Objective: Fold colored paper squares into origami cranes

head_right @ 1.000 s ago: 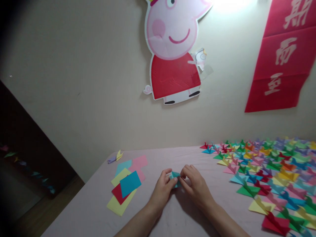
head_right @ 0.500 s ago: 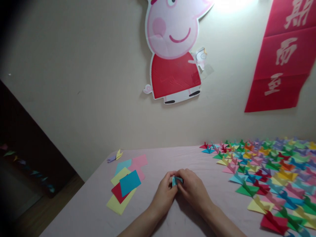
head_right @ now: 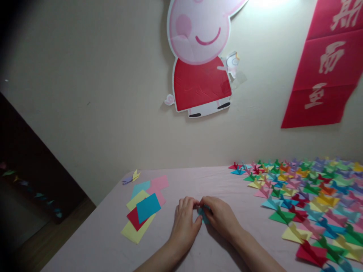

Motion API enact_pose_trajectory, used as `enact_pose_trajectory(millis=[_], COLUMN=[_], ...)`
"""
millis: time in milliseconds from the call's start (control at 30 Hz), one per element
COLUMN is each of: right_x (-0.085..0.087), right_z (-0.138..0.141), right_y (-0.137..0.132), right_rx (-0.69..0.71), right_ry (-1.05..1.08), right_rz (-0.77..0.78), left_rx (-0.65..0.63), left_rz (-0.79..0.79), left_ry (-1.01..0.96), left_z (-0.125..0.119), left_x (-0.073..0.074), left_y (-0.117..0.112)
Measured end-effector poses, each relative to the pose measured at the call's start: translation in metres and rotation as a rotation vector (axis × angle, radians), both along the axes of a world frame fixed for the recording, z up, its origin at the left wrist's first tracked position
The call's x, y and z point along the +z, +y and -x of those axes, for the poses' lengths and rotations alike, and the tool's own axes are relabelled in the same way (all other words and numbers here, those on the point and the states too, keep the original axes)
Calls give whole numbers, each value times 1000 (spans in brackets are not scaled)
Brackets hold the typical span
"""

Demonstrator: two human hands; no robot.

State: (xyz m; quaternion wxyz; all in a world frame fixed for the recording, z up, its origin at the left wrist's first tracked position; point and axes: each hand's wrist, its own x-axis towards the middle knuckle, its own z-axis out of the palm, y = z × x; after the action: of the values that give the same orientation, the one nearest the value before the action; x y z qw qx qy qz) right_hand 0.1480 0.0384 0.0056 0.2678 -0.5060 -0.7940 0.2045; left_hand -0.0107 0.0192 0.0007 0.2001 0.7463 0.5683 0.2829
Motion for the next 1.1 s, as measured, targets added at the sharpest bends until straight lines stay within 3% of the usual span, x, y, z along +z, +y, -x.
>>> enact_pose_trajectory(millis=[200,433,800,967,1100], right_x=[4,-2,-1,-8,-9], right_z=[-10,-10,-13,-16,-18], right_y=[2,4,4,4,5], right_rx=[37,11,-67,-115,-143], right_ry=[125,194,145,106,112], right_rz=[64,58,69,41,47], left_rx=[-29,-112,-338,-330,-331], left_rz=[-16,-103,-341,-323,-366], left_ry=[28,256,695,727,725], left_z=[5,5,1,-2,-4], left_x=[0,9,7,9,2], left_y=[-2,-7,-17,-18,-17])
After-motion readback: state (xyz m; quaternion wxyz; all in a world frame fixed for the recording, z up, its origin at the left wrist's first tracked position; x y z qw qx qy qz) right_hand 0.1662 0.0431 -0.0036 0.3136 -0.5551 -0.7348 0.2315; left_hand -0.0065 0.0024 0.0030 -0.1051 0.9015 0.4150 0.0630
